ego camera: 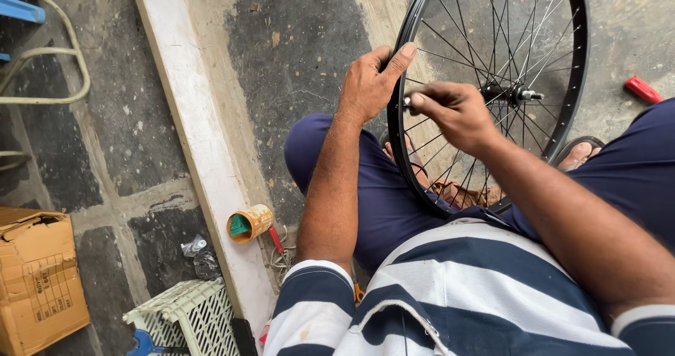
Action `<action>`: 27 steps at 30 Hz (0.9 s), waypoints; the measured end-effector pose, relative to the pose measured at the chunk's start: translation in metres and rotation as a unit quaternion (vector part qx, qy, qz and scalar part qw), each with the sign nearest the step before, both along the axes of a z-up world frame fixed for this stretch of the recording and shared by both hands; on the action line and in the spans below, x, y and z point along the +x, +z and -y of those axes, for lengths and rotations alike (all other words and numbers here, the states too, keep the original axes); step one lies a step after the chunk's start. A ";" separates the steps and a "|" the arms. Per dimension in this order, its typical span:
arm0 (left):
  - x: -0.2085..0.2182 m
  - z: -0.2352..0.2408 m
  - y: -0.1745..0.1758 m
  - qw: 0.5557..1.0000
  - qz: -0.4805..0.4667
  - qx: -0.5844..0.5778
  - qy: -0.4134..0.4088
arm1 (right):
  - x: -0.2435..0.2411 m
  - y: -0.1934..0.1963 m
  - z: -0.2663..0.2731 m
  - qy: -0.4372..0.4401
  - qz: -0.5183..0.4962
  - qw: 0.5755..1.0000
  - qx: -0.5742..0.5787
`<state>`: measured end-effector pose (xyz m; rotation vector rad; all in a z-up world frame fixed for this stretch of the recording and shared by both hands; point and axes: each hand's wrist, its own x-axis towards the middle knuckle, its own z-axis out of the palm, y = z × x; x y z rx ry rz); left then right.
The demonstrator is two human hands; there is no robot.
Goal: The person sits on the ground and uses a spoke wrench to tighten the nipples on a bicycle wheel. They rotate the wheel to access different spokes and continue adjusting the tension throughout the clip.
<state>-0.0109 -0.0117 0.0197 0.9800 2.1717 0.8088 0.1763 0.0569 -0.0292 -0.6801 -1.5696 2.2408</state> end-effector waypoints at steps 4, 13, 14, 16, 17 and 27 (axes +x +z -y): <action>0.002 -0.003 -0.006 1.000 -0.025 0.001 0.016 | 0.007 0.010 -0.008 0.029 0.027 0.996 0.080; 0.008 -0.007 0.003 0.998 0.004 0.040 0.042 | 0.010 -0.005 -0.011 0.043 -0.049 0.998 0.006; 0.009 -0.009 0.004 0.999 -0.001 0.038 0.040 | 0.007 -0.007 -0.011 0.043 -0.032 0.999 -0.011; 0.010 -0.011 0.007 0.999 -0.014 0.033 0.038 | 0.002 -0.004 -0.010 0.042 0.041 0.996 0.063; 0.011 -0.011 0.007 0.999 -0.015 0.034 0.035 | -0.003 -0.001 -0.001 0.040 0.099 0.983 0.150; 0.012 -0.011 0.005 0.999 -0.018 0.024 0.035 | -0.001 0.015 -0.005 0.028 0.212 0.964 0.159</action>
